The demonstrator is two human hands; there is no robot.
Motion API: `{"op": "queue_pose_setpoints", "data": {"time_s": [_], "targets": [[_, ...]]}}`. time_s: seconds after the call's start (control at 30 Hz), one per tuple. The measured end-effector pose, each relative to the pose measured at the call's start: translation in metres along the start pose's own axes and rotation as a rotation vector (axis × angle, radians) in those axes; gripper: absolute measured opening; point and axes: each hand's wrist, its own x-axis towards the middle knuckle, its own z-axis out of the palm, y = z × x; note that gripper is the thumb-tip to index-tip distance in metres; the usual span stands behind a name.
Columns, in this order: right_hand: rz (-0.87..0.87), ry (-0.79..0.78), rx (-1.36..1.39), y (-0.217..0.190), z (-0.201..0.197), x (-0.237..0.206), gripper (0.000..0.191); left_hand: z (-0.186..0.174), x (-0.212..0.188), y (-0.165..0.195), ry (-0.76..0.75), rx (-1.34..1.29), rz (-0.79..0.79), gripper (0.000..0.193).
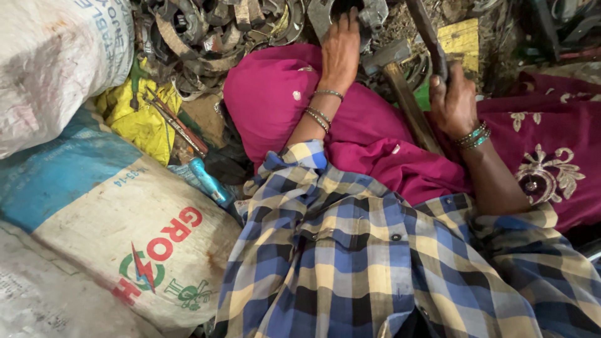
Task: The person sits on the floor and uses a hammer and a metal rod to repeatedly strike a small metal part held in the left hand. The person adjusts the part's orientation between strikes and continues the process throughout the clip.
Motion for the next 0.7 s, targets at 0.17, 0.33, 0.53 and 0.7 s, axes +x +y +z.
{"op": "queue_pose_setpoints", "data": {"time_s": [0.17,0.33,0.53,0.7], "targets": [[0.077,-0.108,-0.138,-0.005,0.007,0.007,0.026,-0.006,0.001,-0.003,-0.107,0.019,0.010,0.049],[0.041,-0.084,-0.260,-0.014,0.007,0.016,0.026,-0.011,0.006,-0.007,-0.086,-0.035,0.060,0.039],[0.085,0.002,-0.006,-0.034,-0.017,0.007,0.021,-0.003,-0.002,-0.006,-0.035,-0.210,-0.032,0.038],[0.090,-0.112,-0.176,-0.041,-0.001,0.012,0.023,0.000,-0.002,-0.011,-0.180,-0.231,-0.096,0.035]]}}
